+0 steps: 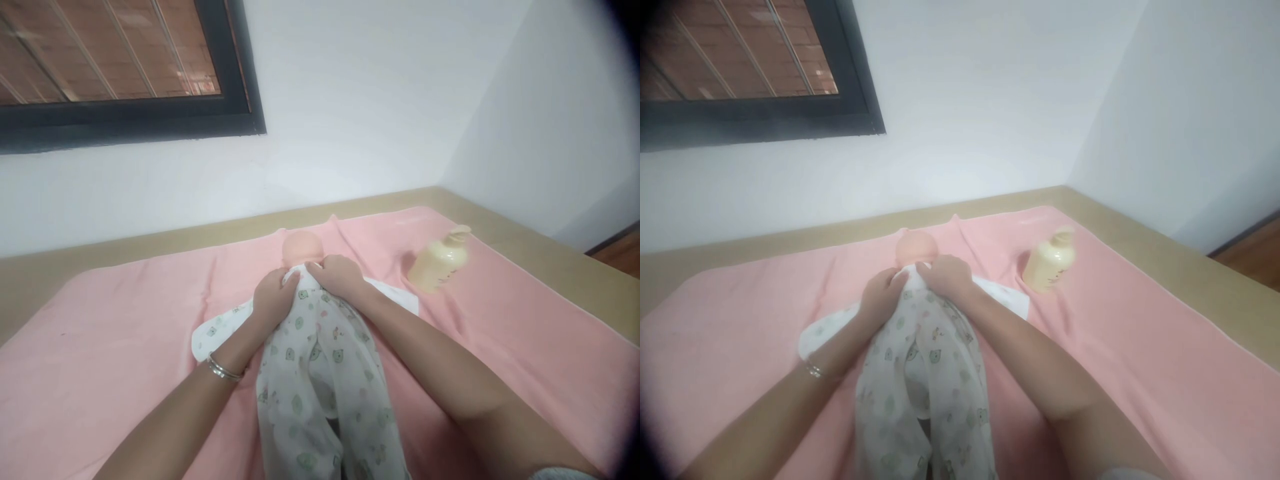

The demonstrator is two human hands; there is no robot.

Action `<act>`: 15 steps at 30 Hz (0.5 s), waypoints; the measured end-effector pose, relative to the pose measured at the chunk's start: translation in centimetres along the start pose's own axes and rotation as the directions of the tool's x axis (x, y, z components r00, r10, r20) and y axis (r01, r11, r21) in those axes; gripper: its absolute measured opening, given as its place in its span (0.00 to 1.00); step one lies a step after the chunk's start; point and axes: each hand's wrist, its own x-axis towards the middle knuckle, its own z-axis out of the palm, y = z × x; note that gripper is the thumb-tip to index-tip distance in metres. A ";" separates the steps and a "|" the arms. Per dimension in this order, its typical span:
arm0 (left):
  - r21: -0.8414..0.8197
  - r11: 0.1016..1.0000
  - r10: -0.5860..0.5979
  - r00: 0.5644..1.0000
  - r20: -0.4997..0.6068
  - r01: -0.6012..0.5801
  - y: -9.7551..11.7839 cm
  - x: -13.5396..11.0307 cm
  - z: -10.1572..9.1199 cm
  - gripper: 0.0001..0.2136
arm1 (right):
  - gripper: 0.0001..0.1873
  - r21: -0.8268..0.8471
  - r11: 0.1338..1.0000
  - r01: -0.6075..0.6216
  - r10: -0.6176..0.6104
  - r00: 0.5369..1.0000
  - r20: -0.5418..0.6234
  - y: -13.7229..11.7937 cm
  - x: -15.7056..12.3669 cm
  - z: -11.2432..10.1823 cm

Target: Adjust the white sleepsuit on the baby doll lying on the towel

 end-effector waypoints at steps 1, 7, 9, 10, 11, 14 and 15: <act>0.000 1.000 0.001 1.000 0.001 -0.001 0.0 0.0 0.0 0.20 | 0.32 0.001 1.000 -0.004 0.004 1.000 0.004 0.0 0.0 -0.1; -0.003 1.000 -0.001 1.000 0.003 0.001 0.0 0.0 -0.1 0.20 | 0.31 0.000 1.000 -0.016 0.016 1.000 0.008 -0.2 -0.1 -0.2; 0.004 1.000 -0.011 1.000 0.004 0.011 0.1 -0.1 -0.1 0.20 | 0.32 0.002 1.000 -0.013 0.013 1.000 0.007 -0.1 -0.1 -0.2; 0.007 1.000 -0.014 1.000 0.004 0.014 0.1 -0.1 -0.1 0.20 | 0.32 0.004 1.000 -0.011 0.011 1.000 0.008 -0.1 -0.1 -0.1; 0.011 1.000 -0.015 1.000 0.004 0.015 0.1 -0.1 0.0 0.20 | 0.32 0.006 1.000 -0.010 0.010 1.000 0.010 -0.1 -0.1 -0.1; 0.006 1.000 -0.006 1.000 0.006 0.006 0.0 -0.1 0.0 0.20 | 0.32 0.009 1.000 -0.010 0.009 1.000 0.017 0.0 -0.1 0.0; 0.002 1.000 -0.003 1.000 0.005 0.003 0.0 -0.1 0.0 0.20 | 0.32 0.009 1.000 -0.010 0.009 1.000 0.018 0.0 -0.1 0.0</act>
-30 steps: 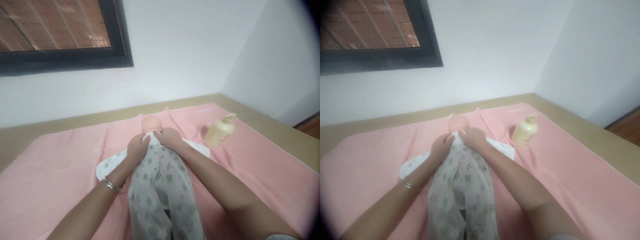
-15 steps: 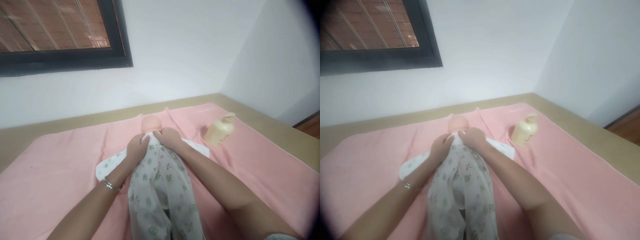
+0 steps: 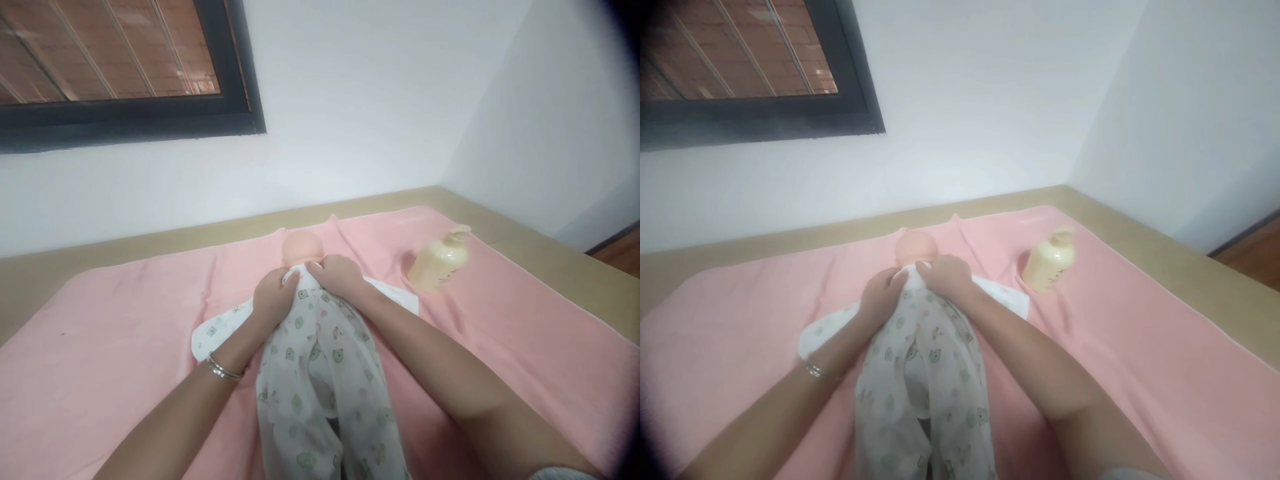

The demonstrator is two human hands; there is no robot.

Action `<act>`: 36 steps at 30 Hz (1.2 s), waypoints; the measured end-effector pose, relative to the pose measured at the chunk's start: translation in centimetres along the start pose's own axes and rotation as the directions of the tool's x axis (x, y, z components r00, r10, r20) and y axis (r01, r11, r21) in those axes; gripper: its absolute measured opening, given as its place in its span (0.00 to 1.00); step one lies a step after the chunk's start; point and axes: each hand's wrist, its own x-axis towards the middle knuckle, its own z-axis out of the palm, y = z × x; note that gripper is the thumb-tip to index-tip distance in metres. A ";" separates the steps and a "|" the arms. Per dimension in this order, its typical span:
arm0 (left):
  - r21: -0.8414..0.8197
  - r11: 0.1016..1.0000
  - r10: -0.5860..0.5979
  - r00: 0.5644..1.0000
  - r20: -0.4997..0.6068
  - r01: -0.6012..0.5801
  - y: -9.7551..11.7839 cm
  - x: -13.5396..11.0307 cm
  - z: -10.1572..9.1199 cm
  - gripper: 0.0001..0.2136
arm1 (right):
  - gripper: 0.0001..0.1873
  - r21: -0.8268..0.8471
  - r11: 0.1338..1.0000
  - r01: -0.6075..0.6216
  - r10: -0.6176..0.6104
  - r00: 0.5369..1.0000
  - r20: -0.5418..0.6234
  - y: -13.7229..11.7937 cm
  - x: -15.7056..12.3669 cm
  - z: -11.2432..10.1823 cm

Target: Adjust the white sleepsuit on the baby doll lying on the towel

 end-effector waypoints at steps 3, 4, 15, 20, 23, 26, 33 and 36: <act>-0.005 1.000 0.004 1.000 -0.003 -0.005 -0.1 0.0 0.1 0.20 | 0.32 -0.002 1.000 0.003 -0.003 1.000 -0.004 0.1 0.1 0.1; -0.003 1.000 0.006 1.000 -0.003 -0.006 -0.1 0.0 0.1 0.20 | 0.33 -0.004 1.000 0.005 -0.005 1.000 -0.005 0.1 0.2 0.1; -0.024 0.998 0.056 0.992 0.113 -0.054 0.8 0.1 -1.2 0.21 | 0.25 -0.254 0.952 0.172 -0.201 0.975 -0.093 -2.0 -3.5 -0.5; 0.045 0.996 0.073 0.997 0.008 -0.073 0.8 -0.4 -1.0 0.20 | 0.29 -0.199 0.963 0.180 -0.196 0.978 -0.065 -1.7 -3.4 -0.7; 0.097 0.989 0.118 0.988 -0.104 -0.108 0.7 -0.6 -0.5 0.17 | 0.36 -0.054 0.993 0.107 -0.100 0.988 0.120 -0.6 -1.2 -1.1; 0.090 0.991 0.107 0.987 -0.120 -0.096 0.5 -0.4 -0.1 0.17 | 0.39 -0.030 0.995 0.091 -0.086 0.986 0.140 -0.1 0.0 -1.1; 0.078 0.997 -0.005 1.000 -0.026 0.007 0.5 -0.6 0.1 0.22 | 0.41 -0.087 0.994 0.066 -0.058 0.994 0.090 -0.9 -0.5 -0.1; 0.076 0.993 -0.091 0.996 0.005 0.091 1.1 -1.0 -0.6 0.23 | 0.41 -0.078 0.995 0.063 -0.055 0.994 0.094 -1.0 -0.8 0.0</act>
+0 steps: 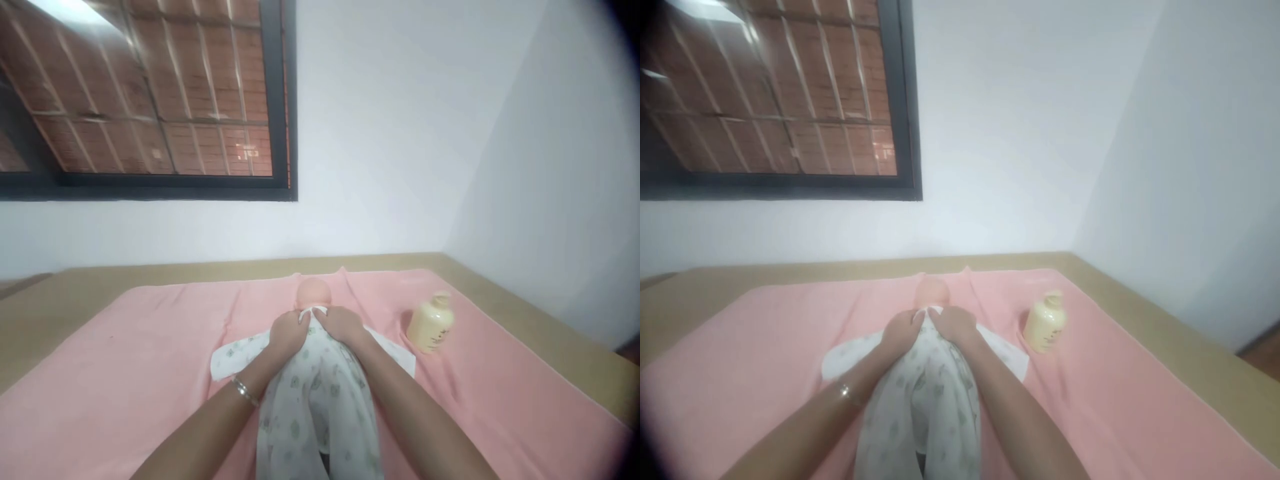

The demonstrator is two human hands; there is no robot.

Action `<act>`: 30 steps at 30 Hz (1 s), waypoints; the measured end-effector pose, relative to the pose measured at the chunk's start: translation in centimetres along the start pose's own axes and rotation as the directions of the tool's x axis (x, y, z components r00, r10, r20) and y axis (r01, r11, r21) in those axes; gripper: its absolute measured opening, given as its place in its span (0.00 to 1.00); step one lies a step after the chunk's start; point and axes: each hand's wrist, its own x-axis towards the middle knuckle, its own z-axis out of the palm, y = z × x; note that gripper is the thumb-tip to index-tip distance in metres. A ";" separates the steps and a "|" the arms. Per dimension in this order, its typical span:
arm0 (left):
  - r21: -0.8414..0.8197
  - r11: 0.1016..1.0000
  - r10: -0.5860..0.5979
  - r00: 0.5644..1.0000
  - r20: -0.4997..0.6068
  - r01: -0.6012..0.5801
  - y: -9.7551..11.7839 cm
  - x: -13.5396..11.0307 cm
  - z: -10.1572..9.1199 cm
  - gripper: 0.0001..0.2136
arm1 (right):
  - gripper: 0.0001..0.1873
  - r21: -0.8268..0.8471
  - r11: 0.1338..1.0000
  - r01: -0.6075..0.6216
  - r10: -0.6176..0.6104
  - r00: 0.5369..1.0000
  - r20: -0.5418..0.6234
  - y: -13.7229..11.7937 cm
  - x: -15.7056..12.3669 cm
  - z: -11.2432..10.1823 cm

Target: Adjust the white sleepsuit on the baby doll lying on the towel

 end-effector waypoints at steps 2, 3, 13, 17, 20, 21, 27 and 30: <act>-0.008 1.000 -0.013 1.000 0.016 0.014 0.5 -0.5 -0.8 0.23 | 0.41 0.009 1.000 -0.001 0.001 1.000 -0.004 -0.2 -0.3 -0.1; -0.014 1.000 -0.009 1.000 0.020 0.010 0.7 -0.8 -1.2 0.23 | 0.41 0.010 1.000 -0.003 0.003 1.000 -0.010 -0.3 -0.6 -0.2; -0.093 0.995 0.022 1.000 -0.021 -0.024 2.2 -2.7 -1.9 0.23 | 0.33 -0.120 0.993 -0.020 0.004 0.991 -0.133 -1.3 -3.5 -1.3; -0.062 0.996 0.063 0.997 -0.036 -0.065 2.4 -2.9 -1.6 0.24 | 0.28 -0.129 0.991 -0.016 -0.012 0.976 -0.218 -1.5 -4.5 -1.0; -0.035 0.993 0.114 0.993 0.014 -0.114 2.5 -3.7 -1.6 0.26 | 0.28 -0.089 0.996 0.010 -0.028 0.979 -0.200 -1.1 -5.1 -0.6; -0.025 0.991 0.133 0.991 0.030 -0.132 2.5 -4.1 -1.7 0.26 | 0.28 -0.073 0.997 0.023 -0.037 0.981 -0.193 -0.8 -5.4 -0.5; 0.040 0.983 0.179 0.983 0.044 -0.181 2.8 -7.3 -1.9 0.27 | 0.29 -0.021 0.996 0.085 -0.087 0.977 -0.195 -0.2 -7.5 0.4; 0.054 0.985 0.165 0.986 0.030 -0.167 2.8 -8.4 -2.1 0.28 | 0.28 -0.027 0.995 0.096 -0.100 0.971 -0.219 -0.6 -8.2 0.9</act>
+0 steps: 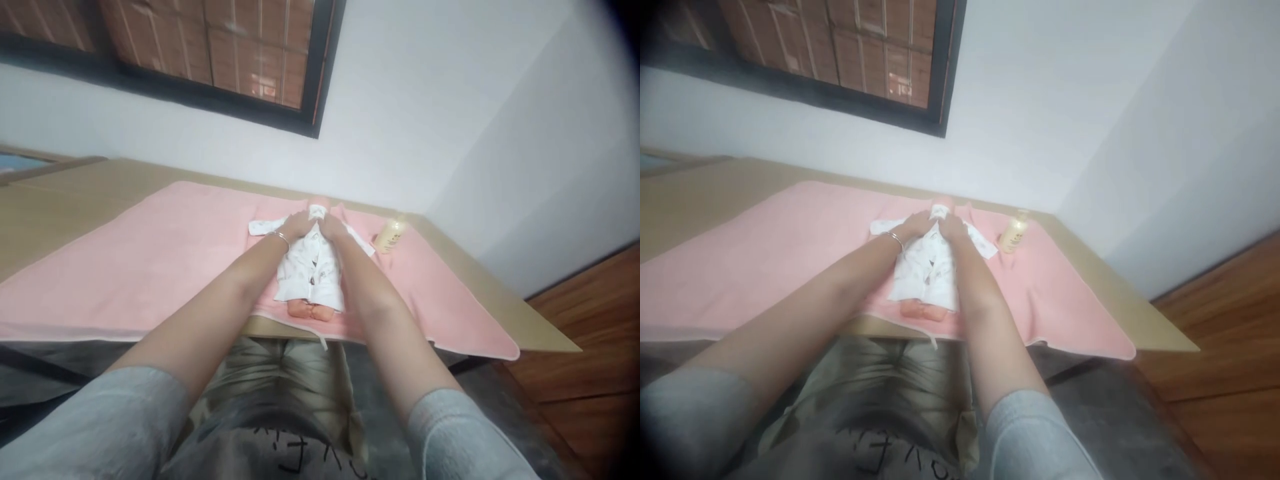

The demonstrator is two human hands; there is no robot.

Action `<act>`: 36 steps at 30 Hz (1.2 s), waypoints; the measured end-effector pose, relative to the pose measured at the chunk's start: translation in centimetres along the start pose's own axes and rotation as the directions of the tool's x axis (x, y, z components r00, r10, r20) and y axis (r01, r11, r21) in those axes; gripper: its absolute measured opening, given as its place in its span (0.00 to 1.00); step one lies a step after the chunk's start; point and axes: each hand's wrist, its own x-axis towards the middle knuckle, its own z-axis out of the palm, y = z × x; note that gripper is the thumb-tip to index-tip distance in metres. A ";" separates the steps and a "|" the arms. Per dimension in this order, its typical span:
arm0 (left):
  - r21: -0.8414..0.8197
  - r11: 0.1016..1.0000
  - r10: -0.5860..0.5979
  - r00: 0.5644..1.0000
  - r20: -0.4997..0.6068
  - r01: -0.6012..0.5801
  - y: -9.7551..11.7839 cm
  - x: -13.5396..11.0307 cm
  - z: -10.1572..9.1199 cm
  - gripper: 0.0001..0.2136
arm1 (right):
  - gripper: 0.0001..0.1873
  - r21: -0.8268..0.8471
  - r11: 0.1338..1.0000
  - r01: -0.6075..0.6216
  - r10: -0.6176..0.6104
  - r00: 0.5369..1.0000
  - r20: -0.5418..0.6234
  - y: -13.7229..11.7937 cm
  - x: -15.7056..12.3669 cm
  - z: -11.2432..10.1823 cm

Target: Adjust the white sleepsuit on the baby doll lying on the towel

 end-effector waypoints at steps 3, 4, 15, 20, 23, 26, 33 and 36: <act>-0.004 1.000 -0.012 1.000 -0.014 0.012 -0.1 -0.9 -0.1 0.30 | 0.27 -0.006 1.000 0.007 -0.007 0.999 -0.032 -0.4 -0.5 0.5; -0.005 1.000 -0.012 1.000 -0.019 0.012 -0.1 -1.2 -0.2 0.30 | 0.26 -0.006 1.000 0.006 -0.007 0.999 -0.041 -0.5 -0.6 0.7; 0.025 0.995 0.098 0.995 -0.007 -0.098 1.5 -4.2 -1.8 0.20 | 0.29 0.020 1.000 -0.011 0.012 0.997 -0.074 -1.1 -3.5 0.0; 0.050 0.982 0.182 0.983 -0.011 -0.181 1.6 -14.6 -2.6 0.15 | 0.32 -0.021 0.991 0.134 -0.135 0.963 -0.234 -1.2 -12.0 -1.3; 0.237 0.932 0.279 0.960 0.011 -0.274 0.3 -23.0 -3.3 0.10 | 0.21 -0.034 0.951 0.308 -0.306 0.915 -0.265 -0.5 -20.3 -1.8; 0.335 0.906 0.251 0.966 0.064 -0.257 -1.9 -29.8 -3.9 0.09 | 0.13 0.016 0.926 0.378 -0.370 0.913 -0.173 0.8 -28.0 -1.4; 0.310 0.935 0.204 0.976 -0.082 -0.169 -7.3 -35.9 -2.2 0.10 | 0.15 0.015 0.926 0.377 -0.357 0.888 -0.289 5.6 -34.6 2.7; 0.216 0.967 0.169 0.976 -0.140 -0.136 -8.4 -37.2 -2.1 0.11 | 0.16 0.088 0.924 0.372 -0.318 0.876 -0.363 6.9 -34.5 3.3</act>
